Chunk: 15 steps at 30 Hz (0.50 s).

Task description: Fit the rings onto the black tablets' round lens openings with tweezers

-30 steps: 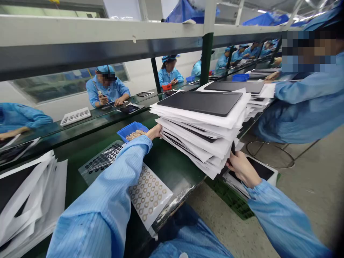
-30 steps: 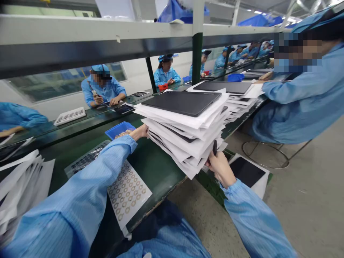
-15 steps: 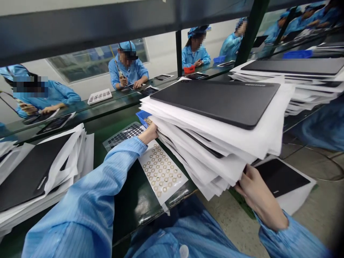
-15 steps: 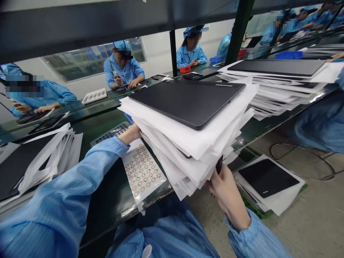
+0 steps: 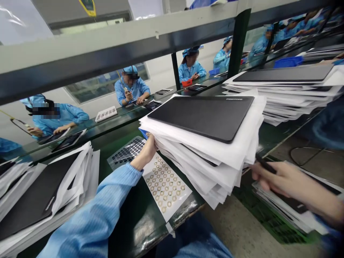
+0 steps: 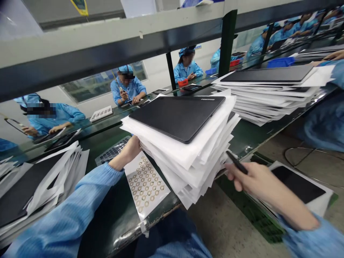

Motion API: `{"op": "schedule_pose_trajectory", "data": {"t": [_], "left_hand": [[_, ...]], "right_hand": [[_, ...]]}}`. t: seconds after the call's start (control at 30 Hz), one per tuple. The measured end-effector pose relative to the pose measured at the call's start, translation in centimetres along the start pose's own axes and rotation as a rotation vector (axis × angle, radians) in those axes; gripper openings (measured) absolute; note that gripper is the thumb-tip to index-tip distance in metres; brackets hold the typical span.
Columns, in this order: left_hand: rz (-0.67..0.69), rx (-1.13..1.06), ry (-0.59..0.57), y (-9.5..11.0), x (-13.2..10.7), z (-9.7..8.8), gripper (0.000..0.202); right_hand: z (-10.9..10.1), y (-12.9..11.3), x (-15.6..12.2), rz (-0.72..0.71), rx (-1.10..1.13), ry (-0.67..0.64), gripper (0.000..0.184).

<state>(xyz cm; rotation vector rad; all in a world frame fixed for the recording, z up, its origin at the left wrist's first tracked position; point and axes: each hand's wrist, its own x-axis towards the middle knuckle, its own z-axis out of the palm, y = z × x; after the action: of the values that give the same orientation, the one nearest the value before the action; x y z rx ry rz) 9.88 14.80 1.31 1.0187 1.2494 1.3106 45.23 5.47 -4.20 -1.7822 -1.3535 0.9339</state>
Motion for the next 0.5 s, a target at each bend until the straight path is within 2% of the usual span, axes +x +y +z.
{"op": "schedule_pose_trajectory", "data": {"t": [0.03,0.07,0.13,0.2,0.23,0.3,0.4,0.43,0.5], "left_hand": [[0.014,0.030,0.022,0.2,-0.9,-0.7,0.016],[0.036,0.056,0.054,0.4,-2.0,-1.3,0.011],[0.112,0.085,0.123,0.9,-4.5,-2.1,0.011],[0.168,0.095,0.113,1.8,-7.2,-2.0,0.010],[0.167,0.104,0.067,2.3,-8.5,-1.6,0.008],[0.044,0.120,-0.115,3.6,-10.7,-0.1,0.025],[-0.280,0.071,-0.410,5.8,-12.1,3.1,0.057],[-0.326,0.036,-0.457,6.6,-12.1,4.1,0.062],[-0.319,-0.017,-0.476,8.1,-11.7,5.8,0.065]], "right_hand": [[-1.2,-0.4,0.1,-0.028,0.005,0.073,0.044],[-2.2,-1.2,0.2,-0.084,0.040,0.203,0.046],[-3.8,-3.6,0.7,-0.251,0.123,0.407,0.038],[-4.6,-6.8,1.7,-0.356,0.142,0.501,0.029],[-4.8,-8.4,2.5,-0.398,0.175,0.524,0.028],[-4.7,-11.0,4.0,-0.414,0.160,0.521,0.038],[-4.4,-13.5,5.4,-0.332,0.040,0.410,0.059],[-4.3,-14.1,5.4,-0.304,-0.015,0.373,0.064],[-4.3,-14.8,4.8,-0.273,-0.127,0.326,0.070]]}}
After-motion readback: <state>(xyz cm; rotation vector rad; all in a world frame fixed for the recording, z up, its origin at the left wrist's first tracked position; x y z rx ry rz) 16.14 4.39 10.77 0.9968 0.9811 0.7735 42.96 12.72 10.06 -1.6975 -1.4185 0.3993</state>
